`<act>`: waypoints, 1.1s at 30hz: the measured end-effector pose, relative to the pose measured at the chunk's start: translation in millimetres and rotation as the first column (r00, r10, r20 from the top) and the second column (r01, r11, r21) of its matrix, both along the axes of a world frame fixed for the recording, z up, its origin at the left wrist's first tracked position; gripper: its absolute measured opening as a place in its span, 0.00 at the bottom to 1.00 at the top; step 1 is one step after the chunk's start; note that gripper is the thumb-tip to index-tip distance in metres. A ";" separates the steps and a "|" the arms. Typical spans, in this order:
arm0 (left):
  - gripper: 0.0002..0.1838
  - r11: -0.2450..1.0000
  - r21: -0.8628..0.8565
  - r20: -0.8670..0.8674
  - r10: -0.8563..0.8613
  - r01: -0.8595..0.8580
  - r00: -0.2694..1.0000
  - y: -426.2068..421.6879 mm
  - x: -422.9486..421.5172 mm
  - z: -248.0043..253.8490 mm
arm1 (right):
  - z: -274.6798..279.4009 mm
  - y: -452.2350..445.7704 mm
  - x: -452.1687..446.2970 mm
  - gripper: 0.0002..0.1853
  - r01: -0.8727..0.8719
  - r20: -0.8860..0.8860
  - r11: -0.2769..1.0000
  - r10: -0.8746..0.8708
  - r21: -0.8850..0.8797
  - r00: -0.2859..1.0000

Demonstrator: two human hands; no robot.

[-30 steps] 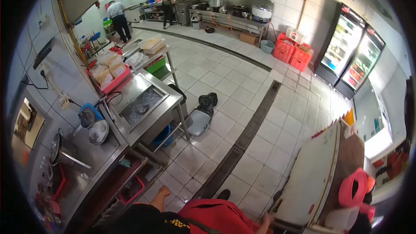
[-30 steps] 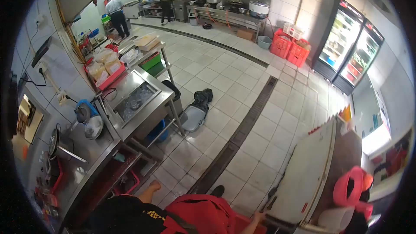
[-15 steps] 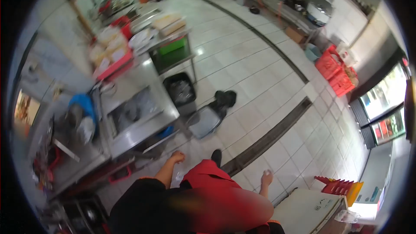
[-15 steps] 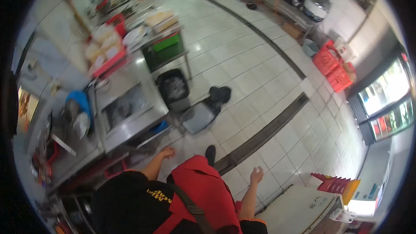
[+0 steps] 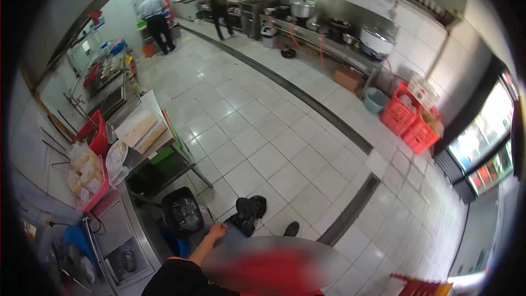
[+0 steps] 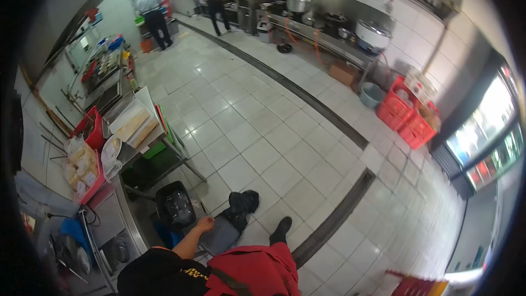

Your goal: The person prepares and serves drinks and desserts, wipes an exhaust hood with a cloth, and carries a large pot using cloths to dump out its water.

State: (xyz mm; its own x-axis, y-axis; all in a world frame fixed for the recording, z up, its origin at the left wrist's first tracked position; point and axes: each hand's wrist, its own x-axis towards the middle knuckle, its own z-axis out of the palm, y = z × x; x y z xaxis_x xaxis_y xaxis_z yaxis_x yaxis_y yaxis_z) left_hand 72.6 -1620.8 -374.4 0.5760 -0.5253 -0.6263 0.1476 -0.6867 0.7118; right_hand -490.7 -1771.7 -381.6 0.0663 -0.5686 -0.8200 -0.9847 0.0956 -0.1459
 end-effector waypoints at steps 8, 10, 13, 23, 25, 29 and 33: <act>0.14 0.792 -0.183 0.052 -0.583 0.582 0.811 -23.4 13.8 -40.0 | -71.0 -412.7 162.7 0.12 -0.098 0.182 0.602 0.387 -0.792 0.904; 0.13 0.991 0.047 -0.369 -0.101 0.127 0.924 -52.1 16.8 -57.5 | -24.8 -525.5 252.7 0.11 0.338 0.487 0.899 -0.171 -0.279 0.857; 0.13 0.900 0.406 -0.396 0.329 -0.158 0.857 -105.8 27.7 -72.6 | 44.0 -614.5 374.9 0.07 0.408 0.600 0.906 -0.265 -0.112 0.755; 0.14 0.940 0.261 0.055 0.214 -0.221 0.975 -371.2 342.4 42.3 | 4.5 -674.2 588.1 0.06 -0.248 0.291 0.966 0.258 -0.071 0.921; 0.14 0.958 0.159 0.257 0.192 -0.237 0.947 -417.0 407.6 83.8 | 4.3 -678.8 629.7 0.08 -0.387 0.204 0.921 0.389 -0.053 0.898; 0.14 0.955 0.058 0.254 0.268 -0.291 0.929 -477.7 509.3 103.8 | 4.1 -714.0 727.9 0.11 -0.519 0.153 0.855 0.515 -0.016 0.843; 0.15 0.923 0.097 0.159 0.354 -0.371 0.922 -493.7 565.2 37.4 | 4.8 -780.4 850.4 0.14 -0.630 0.122 0.776 0.628 -0.024 0.769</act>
State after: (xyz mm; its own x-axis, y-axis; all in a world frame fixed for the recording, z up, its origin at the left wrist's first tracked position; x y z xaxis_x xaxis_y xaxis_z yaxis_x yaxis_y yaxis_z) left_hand 637.8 -2114.4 -337.0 0.7966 -0.1883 -0.5745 0.3107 -0.6877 0.6562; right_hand 359.7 -2552.1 -376.8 0.4993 -0.3521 -0.7917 -0.8013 -0.5353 -0.2673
